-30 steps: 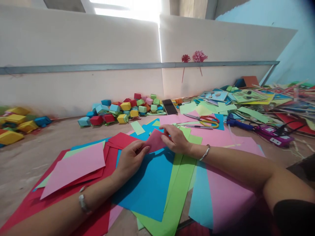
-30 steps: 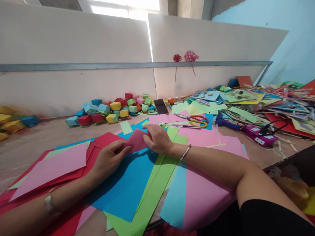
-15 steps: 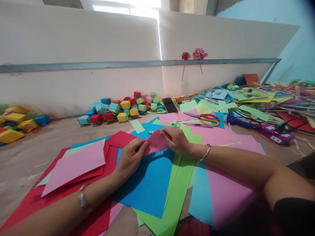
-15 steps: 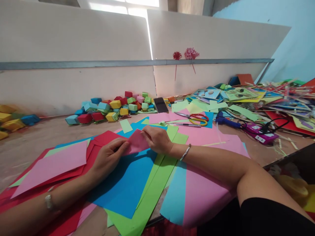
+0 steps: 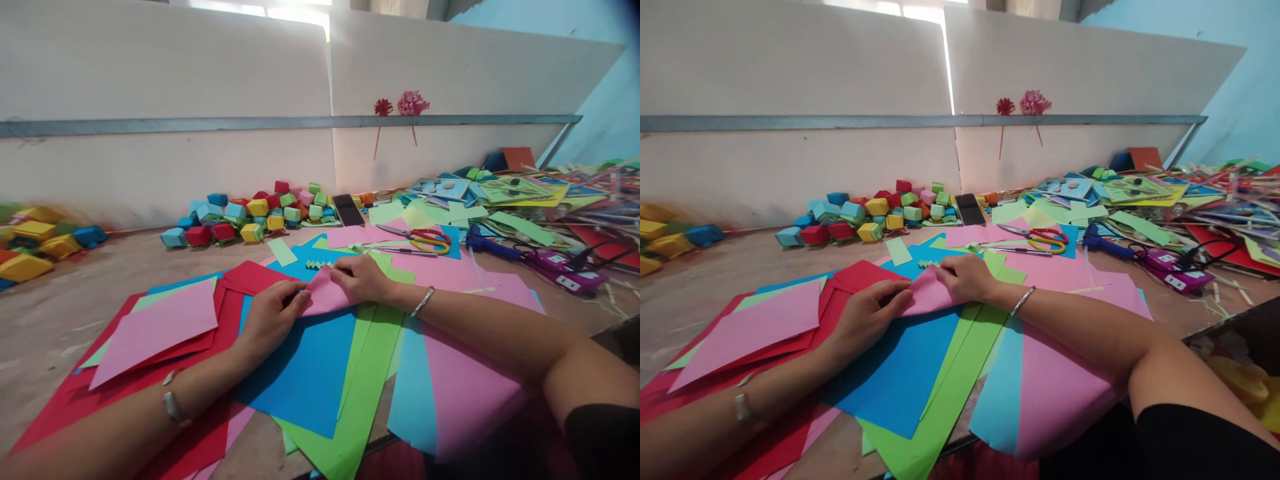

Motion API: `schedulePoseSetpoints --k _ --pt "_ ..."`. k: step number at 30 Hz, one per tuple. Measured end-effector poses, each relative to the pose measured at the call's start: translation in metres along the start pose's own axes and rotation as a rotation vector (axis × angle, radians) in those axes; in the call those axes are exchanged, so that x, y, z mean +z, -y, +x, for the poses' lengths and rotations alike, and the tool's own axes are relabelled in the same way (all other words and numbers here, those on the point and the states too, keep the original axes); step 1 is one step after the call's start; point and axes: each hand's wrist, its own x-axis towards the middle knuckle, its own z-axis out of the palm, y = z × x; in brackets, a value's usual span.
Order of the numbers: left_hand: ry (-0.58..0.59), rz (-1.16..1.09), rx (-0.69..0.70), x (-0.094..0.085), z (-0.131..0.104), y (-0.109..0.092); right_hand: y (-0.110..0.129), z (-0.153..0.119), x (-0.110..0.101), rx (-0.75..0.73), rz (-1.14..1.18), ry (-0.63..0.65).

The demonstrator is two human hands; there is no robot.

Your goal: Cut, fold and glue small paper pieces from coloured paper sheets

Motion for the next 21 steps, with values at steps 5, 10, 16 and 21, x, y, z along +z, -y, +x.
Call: schedulePoseSetpoints --k 5,10,16,21 --pt "0.017 0.034 -0.001 -0.0012 0.0001 -0.0009 0.0019 0.0002 -0.0010 0.016 0.063 -0.017" --pt "0.040 0.093 0.005 -0.0019 0.0005 -0.0007 0.0018 0.0007 -0.0034 -0.011 0.115 0.046" --pt "0.031 0.214 0.078 -0.0027 0.0011 0.0004 0.0048 0.0040 -0.0084 0.032 0.143 0.089" --pt "0.038 0.227 0.057 -0.0018 -0.0006 0.0022 0.0041 0.0024 -0.0019 0.019 -0.015 0.094"
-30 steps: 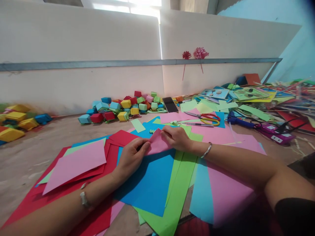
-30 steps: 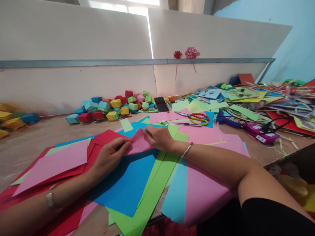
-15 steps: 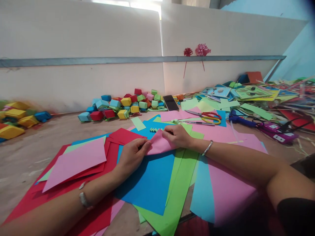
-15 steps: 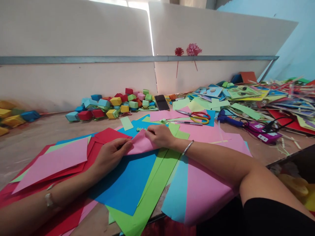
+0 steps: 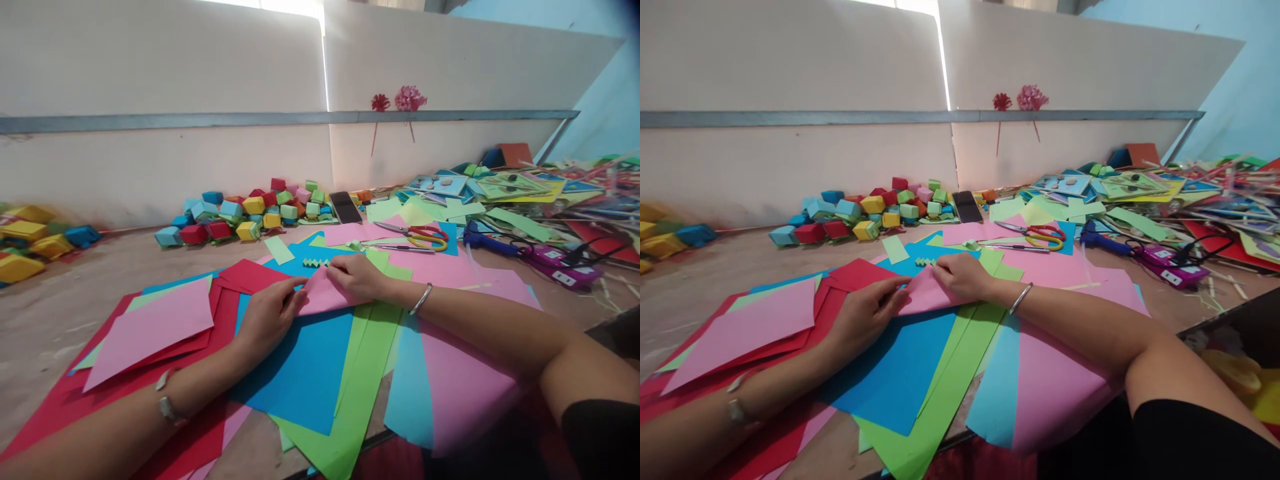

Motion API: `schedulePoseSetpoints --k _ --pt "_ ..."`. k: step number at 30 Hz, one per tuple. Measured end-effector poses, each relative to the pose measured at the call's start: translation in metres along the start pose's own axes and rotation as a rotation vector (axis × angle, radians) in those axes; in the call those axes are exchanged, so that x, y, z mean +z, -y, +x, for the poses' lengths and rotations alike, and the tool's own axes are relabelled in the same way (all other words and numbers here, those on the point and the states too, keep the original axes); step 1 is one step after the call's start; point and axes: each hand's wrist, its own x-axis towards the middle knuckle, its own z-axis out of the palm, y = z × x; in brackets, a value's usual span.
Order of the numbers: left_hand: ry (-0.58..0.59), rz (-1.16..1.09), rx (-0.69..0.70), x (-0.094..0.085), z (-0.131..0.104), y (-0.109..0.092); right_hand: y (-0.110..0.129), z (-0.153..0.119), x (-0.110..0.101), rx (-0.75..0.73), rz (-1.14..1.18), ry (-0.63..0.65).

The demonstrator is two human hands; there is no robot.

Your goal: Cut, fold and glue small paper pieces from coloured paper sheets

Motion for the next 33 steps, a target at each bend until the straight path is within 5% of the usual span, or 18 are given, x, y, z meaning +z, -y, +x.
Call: schedulePoseSetpoints --k 6,14,19,26,33 --pt "0.017 0.077 -0.010 0.003 -0.002 0.001 -0.006 -0.003 0.011 -0.046 -0.250 0.021" --pt "0.259 0.449 -0.001 0.002 -0.004 -0.003 -0.006 -0.001 0.017 -0.137 -0.399 0.051" --pt "0.299 0.637 0.036 0.000 -0.006 -0.010 0.000 -0.001 0.016 -0.196 -0.479 0.068" --pt "0.236 0.533 0.444 0.001 -0.003 0.000 0.001 -0.001 0.012 -0.136 -0.392 0.117" --pt "0.309 0.297 0.660 0.000 -0.001 0.006 -0.004 0.000 0.013 -0.081 -0.208 0.093"
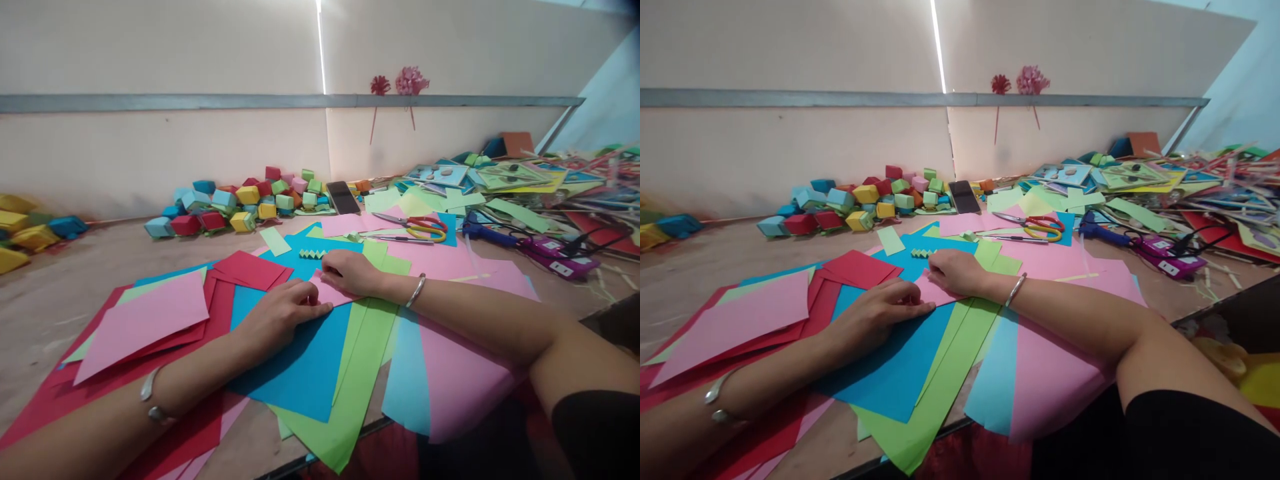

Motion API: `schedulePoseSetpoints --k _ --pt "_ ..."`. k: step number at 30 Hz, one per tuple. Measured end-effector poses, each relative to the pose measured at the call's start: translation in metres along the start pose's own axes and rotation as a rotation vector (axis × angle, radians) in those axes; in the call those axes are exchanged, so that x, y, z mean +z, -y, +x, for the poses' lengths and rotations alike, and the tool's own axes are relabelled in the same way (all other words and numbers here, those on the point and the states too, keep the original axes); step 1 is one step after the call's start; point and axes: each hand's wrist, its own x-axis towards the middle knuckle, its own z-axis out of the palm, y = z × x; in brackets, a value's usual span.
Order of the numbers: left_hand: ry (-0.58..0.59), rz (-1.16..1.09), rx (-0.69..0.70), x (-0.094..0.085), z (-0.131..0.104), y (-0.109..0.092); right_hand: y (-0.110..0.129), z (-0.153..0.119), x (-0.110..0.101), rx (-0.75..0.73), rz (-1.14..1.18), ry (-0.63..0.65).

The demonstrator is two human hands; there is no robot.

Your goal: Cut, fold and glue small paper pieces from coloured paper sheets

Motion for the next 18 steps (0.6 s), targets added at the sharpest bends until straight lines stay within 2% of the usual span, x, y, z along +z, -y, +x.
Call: schedulePoseSetpoints --k 4,10,14,18 --pt "-0.016 -0.079 0.048 0.000 -0.002 -0.003 -0.006 0.001 0.002 -0.037 0.111 -0.035" --pt "0.030 -0.220 -0.025 0.004 -0.001 -0.005 -0.020 0.007 0.002 -0.037 0.275 -0.006" --pt "0.173 -0.245 -0.133 -0.005 0.009 -0.010 -0.021 0.008 0.002 -0.035 0.264 -0.001" --pt "0.389 -0.157 -0.143 -0.025 0.027 -0.015 -0.021 0.009 0.004 -0.045 0.281 -0.016"
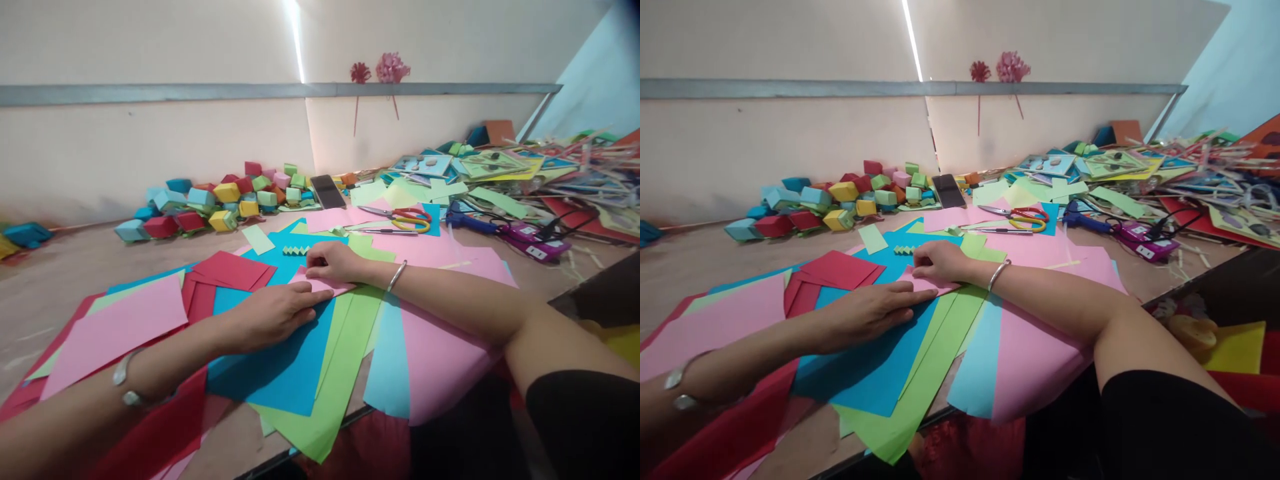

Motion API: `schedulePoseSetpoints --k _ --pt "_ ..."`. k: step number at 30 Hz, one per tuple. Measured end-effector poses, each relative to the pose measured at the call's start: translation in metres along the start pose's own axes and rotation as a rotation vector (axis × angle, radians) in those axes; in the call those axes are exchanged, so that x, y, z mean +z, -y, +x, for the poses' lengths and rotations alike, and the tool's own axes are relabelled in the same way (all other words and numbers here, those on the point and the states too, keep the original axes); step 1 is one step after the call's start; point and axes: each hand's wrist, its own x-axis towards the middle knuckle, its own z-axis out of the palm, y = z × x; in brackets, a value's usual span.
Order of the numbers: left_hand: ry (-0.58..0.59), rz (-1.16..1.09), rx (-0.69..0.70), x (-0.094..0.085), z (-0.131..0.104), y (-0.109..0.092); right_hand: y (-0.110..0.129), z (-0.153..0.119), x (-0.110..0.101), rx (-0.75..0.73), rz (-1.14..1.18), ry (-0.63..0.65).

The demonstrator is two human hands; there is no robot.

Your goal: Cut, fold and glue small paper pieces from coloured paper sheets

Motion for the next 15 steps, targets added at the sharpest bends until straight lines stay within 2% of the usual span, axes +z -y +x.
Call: schedulePoseSetpoints --k 3,5,8,10,15 --pt "0.089 0.060 0.006 -0.012 0.008 -0.005 -0.001 0.001 0.001 0.010 0.016 0.004" --pt "0.033 0.065 0.046 -0.010 0.014 -0.004 -0.002 0.001 0.001 0.027 0.016 0.019" --pt "-0.130 0.001 0.108 0.004 0.022 0.002 -0.002 0.002 0.001 0.023 0.004 0.037" --pt "-0.188 -0.040 0.140 0.014 0.024 0.006 -0.003 0.003 0.001 0.007 -0.006 0.033" --pt "-0.180 -0.018 0.167 0.021 0.029 0.006 -0.001 0.002 0.002 0.011 -0.007 0.024"
